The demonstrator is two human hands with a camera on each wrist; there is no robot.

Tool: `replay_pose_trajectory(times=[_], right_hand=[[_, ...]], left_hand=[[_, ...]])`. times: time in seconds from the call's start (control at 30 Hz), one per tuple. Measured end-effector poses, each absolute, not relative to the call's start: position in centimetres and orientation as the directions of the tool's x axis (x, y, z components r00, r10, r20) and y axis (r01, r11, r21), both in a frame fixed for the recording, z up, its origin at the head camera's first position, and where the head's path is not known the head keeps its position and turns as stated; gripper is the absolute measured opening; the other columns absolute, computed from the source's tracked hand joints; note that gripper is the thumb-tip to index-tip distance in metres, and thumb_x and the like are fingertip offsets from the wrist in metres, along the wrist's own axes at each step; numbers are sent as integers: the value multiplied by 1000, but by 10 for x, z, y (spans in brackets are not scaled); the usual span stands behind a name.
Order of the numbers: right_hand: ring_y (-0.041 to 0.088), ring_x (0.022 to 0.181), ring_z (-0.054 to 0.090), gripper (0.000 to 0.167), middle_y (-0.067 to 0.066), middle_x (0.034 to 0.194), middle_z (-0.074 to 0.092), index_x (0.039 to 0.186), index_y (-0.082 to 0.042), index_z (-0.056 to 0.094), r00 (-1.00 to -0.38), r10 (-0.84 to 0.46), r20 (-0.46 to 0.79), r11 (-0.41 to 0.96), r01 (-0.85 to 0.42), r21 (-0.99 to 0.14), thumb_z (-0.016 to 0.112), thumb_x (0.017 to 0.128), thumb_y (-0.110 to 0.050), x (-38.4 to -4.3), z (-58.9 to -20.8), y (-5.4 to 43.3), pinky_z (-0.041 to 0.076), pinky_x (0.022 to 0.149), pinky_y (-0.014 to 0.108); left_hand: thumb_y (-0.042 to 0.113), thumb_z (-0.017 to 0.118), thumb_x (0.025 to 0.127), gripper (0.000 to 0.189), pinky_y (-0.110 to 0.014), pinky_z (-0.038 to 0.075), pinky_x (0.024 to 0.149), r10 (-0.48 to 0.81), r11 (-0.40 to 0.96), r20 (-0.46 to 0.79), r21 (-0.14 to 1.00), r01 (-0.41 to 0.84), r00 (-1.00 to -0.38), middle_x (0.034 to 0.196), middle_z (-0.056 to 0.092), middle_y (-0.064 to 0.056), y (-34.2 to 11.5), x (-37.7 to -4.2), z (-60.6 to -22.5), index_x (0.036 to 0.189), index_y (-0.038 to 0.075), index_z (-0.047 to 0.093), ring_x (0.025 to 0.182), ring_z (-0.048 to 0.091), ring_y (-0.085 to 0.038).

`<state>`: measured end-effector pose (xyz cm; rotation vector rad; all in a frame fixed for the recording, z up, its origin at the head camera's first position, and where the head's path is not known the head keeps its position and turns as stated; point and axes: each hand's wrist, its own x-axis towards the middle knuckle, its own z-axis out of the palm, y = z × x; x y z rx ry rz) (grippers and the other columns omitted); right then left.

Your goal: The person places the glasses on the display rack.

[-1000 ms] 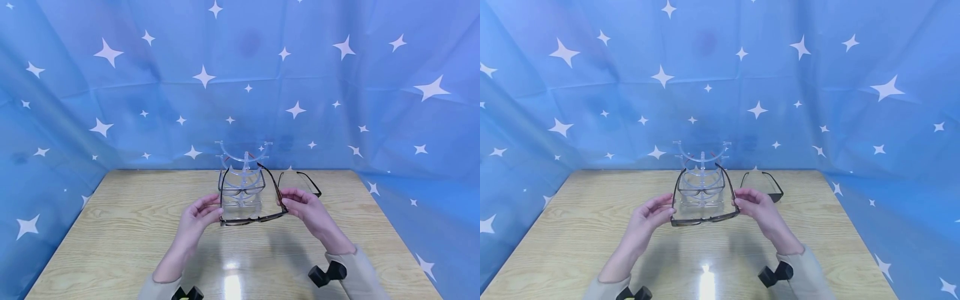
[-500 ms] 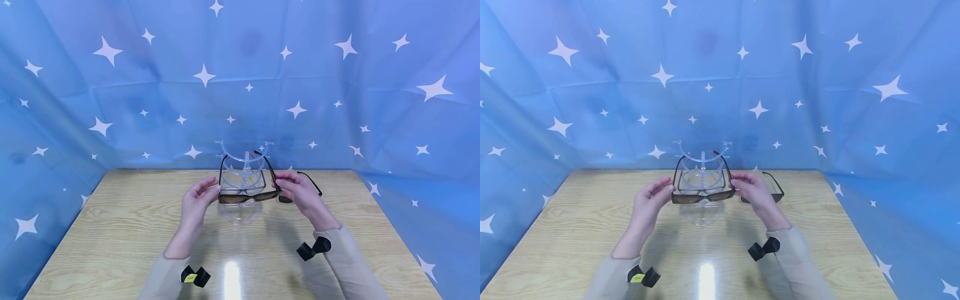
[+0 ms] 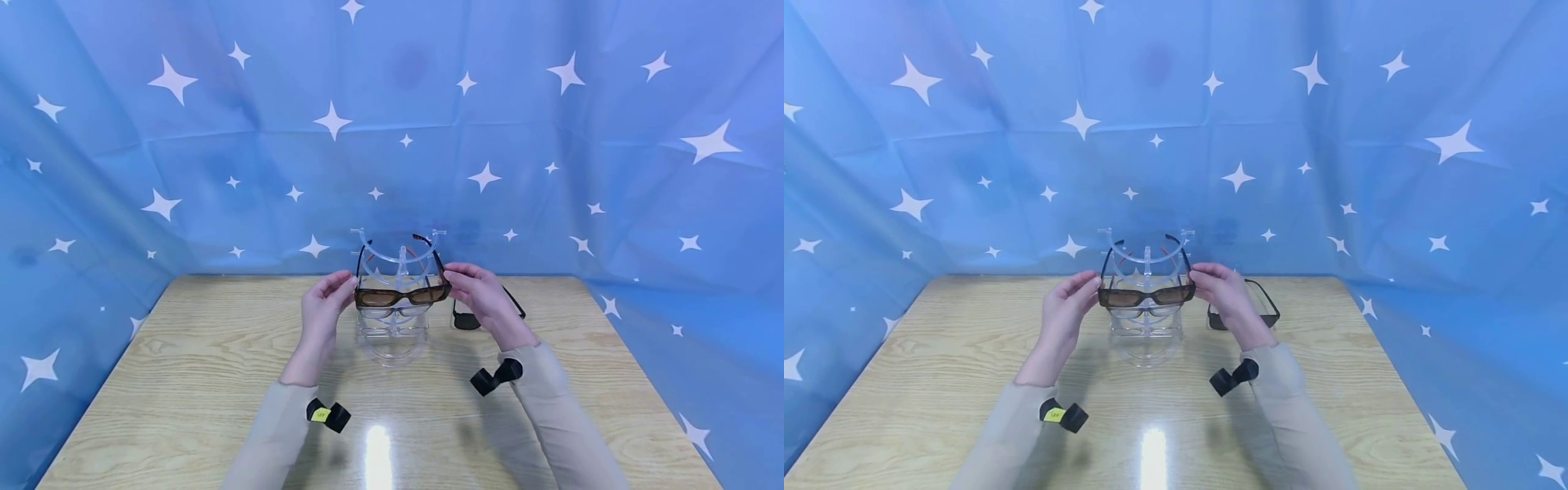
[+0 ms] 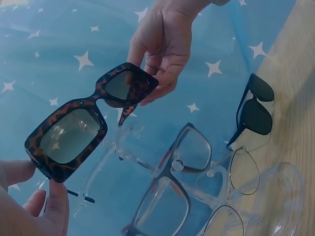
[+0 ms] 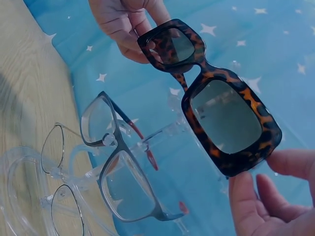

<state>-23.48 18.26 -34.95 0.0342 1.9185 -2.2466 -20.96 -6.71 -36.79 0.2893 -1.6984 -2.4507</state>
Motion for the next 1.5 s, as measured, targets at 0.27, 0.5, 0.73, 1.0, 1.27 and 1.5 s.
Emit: replay_pose_trajectory(times=[0.27, 0.5, 0.73, 1.0, 1.27, 1.5], right_hand=[[10, 74, 57, 13, -2, 85, 62, 104, -4, 57, -983, -80, -166, -149, 176, -973, 59, 92, -7, -245, -353, 178, 53, 75, 22], [10, 73, 57, 12, -2, 84, 63, 103, -4, 57, -980, -47, -192, -164, 197, -967, 58, 92, -7, -250, -359, 176, 53, 74, 22], [9, 73, 58, 10, -2, 83, 61, 101, -5, 58, -980, -24, -199, -171, 200, -965, 58, 92, -6, -254, -364, 174, 53, 75, 22], [8, 77, 59, 11, -3, 85, 61, 103, -5, 57, -981, -28, -193, -147, 195, -970, 58, 92, -7, -254, -366, 174, 52, 77, 20], [8, 76, 61, 10, -4, 82, 62, 102, -4, 56, -983, -33, -181, -180, 184, -966, 58, 92, -5, -254, -366, 174, 52, 76, 19], [8, 75, 62, 9, -3, 81, 63, 101, -4, 57, -981, -41, -191, -196, 196, -961, 57, 92, -4, -253, -367, 175, 53, 75, 19]], left_hand=[[0, 68, 83, 16, -21, 55, 71, -253, -388, -95, 921, 11, -963, 81, 60, 2, -67, -224, -372, 98, -2, 63, 71, 59, -7], [-2, 68, 82, 13, -21, 55, 70, -263, -401, -106, 916, 9, -959, 79, 59, 2, -66, -230, -377, 94, -1, 64, 69, 58, -7], [-2, 68, 81, 11, -20, 55, 70, -279, -399, -99, 917, 21, -955, 78, 59, 2, -67, -233, -378, 91, 1, 64, 69, 58, -6], [-4, 68, 81, 10, -20, 56, 68, -288, -400, -79, 915, 44, -954, 76, 59, 1, -67, -236, -382, 90, -1, 64, 66, 59, -6], [-3, 68, 81, 9, -20, 56, 68, -282, -388, -77, 921, 40, -956, 76, 59, 1, -68, -238, -384, 89, -1, 65, 66, 59, -6], [-1, 67, 82, 15, -20, 55, 70, -255, -364, -95, 931, 5, -962, 78, 58, 1, -70, -236, -383, 96, -4, 63, 67, 59, -6]])
